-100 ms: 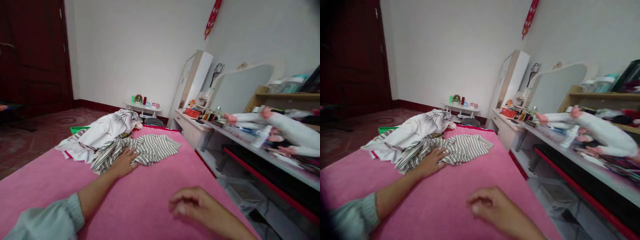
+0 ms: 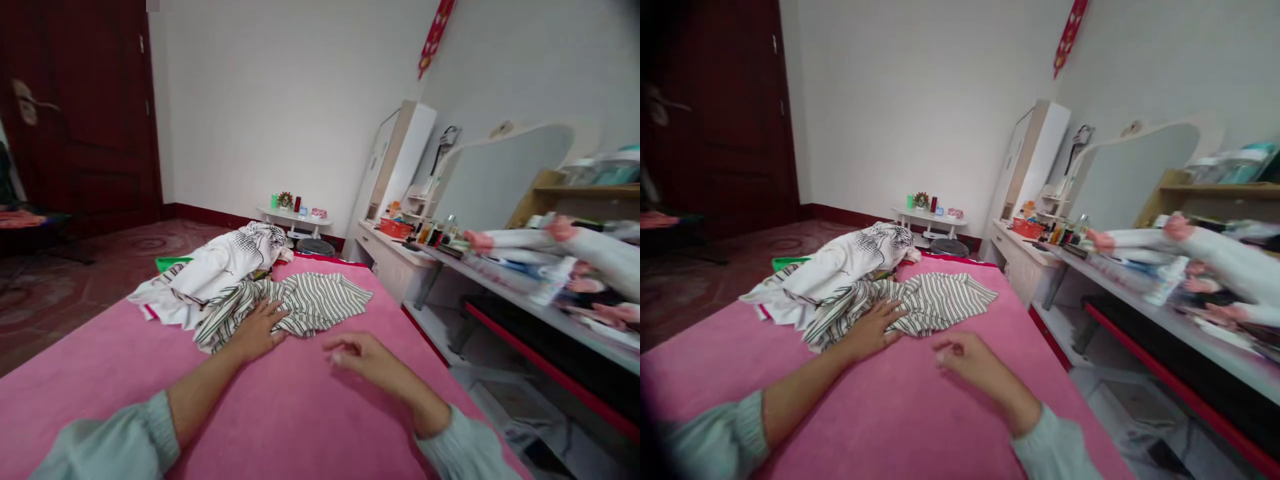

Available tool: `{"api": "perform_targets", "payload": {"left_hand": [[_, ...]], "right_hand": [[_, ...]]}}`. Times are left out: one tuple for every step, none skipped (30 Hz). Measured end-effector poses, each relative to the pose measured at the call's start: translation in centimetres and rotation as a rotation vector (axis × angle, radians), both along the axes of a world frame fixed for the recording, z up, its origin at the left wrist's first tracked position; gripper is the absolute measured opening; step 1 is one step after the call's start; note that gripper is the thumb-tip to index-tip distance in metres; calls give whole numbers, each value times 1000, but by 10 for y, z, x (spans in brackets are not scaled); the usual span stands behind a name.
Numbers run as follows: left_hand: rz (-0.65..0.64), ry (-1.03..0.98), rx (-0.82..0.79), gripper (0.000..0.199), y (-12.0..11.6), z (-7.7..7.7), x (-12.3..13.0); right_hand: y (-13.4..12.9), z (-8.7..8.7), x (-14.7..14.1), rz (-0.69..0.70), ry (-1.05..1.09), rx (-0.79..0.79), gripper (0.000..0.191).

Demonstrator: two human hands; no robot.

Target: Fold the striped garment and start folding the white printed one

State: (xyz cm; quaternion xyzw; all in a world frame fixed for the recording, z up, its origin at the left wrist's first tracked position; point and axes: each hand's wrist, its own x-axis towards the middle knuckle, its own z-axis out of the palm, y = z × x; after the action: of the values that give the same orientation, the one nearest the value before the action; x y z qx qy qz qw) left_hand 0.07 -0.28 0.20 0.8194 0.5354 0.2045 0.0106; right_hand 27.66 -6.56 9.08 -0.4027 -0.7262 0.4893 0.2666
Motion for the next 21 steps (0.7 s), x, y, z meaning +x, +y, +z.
{"api": "perform_targets", "payload": {"left_hand": [[3,-5,1,52,-1,1,0],[5,-11,5,52,-2,1,0],[7,-16,9,52,-2,1,0],[10,-21,12,52,-3,1,0],[14,-27,14,52,-3,1,0],[18,-34,14,53,-3,1,0],[18,-42,13,55,-3,1,-1],[14,-52,13,56,-3,1,-1],[6,-63,15,58,-4,2,-1],[-6,-77,19,59,-4,3,-2],[-21,-95,25,60,-4,5,-1],[-36,-120,35,59,-5,8,0],[-51,-154,51,57,-7,11,1],[-67,-193,74,54,-9,15,4],[-87,-229,103,51,-11,19,7],[-112,-255,142,48,-14,22,10],[-141,-266,186,44,-17,26,13],[-170,-260,232,40,-19,28,17],[-195,-240,270,38,-21,30,19],[-205,-216,296,36,-22,31,21],[-199,-197,308,35,-23,31,22]], "right_hand": [[26,-10,-11,-41,-6,0,38],[49,-20,-22,-97,-2,35,43],[68,-31,-31,-129,-10,92,50],[82,-41,-39,-149,-32,162,57],[91,-51,-47,-162,-67,249,62],[97,-60,-52,-174,-116,340,62],[99,-66,-57,-188,-169,427,57],[99,-71,-60,-204,-215,503,46],[98,-74,-62,-216,-245,564,33],[97,-75,-62,-225,-247,609,22],[97,-76,-60,-232,-221,638,17],[98,-76,-57,-246,-171,651,17],[102,-76,-52,-284,-103,650,18],[107,-77,-45,-351,-25,633,20],[114,-78,-36,-445,55,605,22],[122,-81,-25,-560,134,571,25],[131,-84,-13,-685,209,537,28],[139,-88,-1,-815,281,507,31],[147,-91,12,-951,347,479,34],[154,-95,25,-1089,403,451,37],[159,-98,37,-1216,446,423,41]]}}
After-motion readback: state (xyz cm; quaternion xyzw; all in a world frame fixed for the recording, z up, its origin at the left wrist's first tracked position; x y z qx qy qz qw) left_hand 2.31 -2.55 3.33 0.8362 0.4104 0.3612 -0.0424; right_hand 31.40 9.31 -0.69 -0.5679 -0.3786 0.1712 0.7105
